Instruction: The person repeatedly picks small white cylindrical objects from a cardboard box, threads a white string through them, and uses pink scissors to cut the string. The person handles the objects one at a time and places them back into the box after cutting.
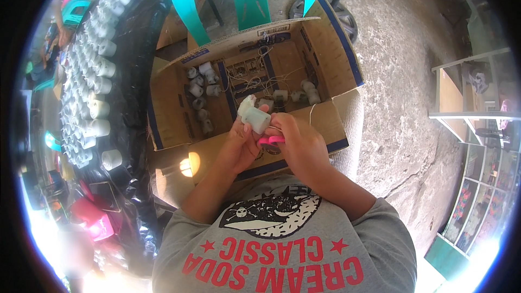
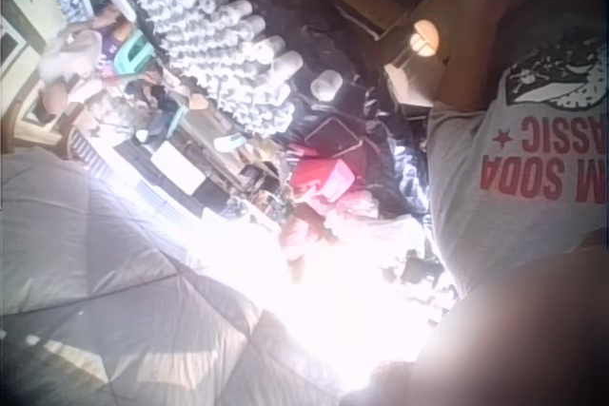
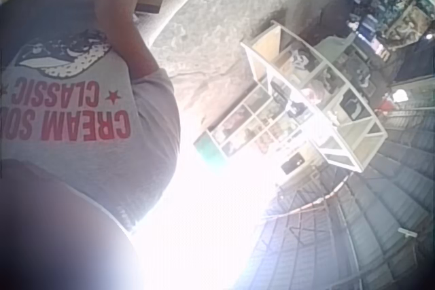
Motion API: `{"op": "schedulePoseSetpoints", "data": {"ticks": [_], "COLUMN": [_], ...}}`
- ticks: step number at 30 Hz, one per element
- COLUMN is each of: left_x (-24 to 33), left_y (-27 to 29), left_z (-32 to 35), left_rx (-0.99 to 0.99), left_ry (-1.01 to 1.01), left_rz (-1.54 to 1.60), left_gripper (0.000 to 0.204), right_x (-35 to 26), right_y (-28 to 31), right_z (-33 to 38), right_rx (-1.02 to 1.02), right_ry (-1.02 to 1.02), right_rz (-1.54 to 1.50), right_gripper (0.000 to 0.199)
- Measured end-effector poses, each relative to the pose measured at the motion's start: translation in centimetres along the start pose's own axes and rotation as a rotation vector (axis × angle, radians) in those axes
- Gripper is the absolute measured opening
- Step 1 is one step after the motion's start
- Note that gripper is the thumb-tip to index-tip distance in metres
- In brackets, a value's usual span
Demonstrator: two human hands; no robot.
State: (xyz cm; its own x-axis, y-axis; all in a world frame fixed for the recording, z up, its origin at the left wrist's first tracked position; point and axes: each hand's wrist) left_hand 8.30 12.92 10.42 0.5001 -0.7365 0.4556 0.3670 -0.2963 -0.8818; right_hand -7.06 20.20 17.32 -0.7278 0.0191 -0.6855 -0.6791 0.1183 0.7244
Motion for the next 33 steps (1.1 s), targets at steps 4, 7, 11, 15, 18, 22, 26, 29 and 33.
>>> {"op": "schedulePoseSetpoints", "data": {"ticks": [4,7,11,15,18,22,26,29,33], "left_x": [0.1,0.3,0.2,0.0,-0.1,0.0,0.0,0.1,0.1], "left_y": [0.1,0.3,0.5,0.6,0.4,0.1,-0.1,-0.1,0.0], "left_z": [-0.2,-0.3,-0.2,-0.2,-0.2,-0.1,-0.1,-0.1,-0.1], "left_rx": [0.045,0.087,0.068,0.038,0.018,0.008,0.011,0.004,0.01], "left_ry": [-0.03,-0.068,-0.075,-0.037,-0.018,-0.004,-0.003,-0.005,0.016], "left_rz": [0.087,0.1,0.101,0.114,0.127,0.11,0.097,0.084,0.132], "left_gripper": [0.064,0.057,0.055,0.056,0.057,0.058,0.058,0.059,0.066], "right_x": [0.1,0.4,0.8,0.8,0.8,1.0,1.0,1.0,1.0], "right_y": [-0.1,-0.1,0.6,0.4,-0.1,-0.1,0.0,-0.3,-0.5], "right_z": [0.0,0.1,0.5,0.8,0.7,0.7,0.5,0.2,0.2], "right_rx": [0.004,0.046,0.021,0.039,0.065,0.05,0.044,0.114,0.12], "right_ry": [-0.019,0.007,0.03,-0.004,-0.033,-0.01,0.007,0.028,0.051], "right_rz": [-0.04,-0.029,0.002,-0.147,-0.226,-0.13,-0.1,-0.094,-0.063], "right_gripper": [0.042,0.04,0.033,0.031,0.031,0.03,0.029,0.025,0.025]}}
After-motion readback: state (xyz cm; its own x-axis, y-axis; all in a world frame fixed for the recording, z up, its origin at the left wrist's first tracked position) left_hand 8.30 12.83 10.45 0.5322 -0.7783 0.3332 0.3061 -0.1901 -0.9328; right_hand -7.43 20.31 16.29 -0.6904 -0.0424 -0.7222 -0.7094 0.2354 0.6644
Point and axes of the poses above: each hand's wrist, its own z-axis away from the middle knuckle, its own y-axis out of the back of the hand, x = y × z, and after that the axes turned 5 degrees about -x, right-handed
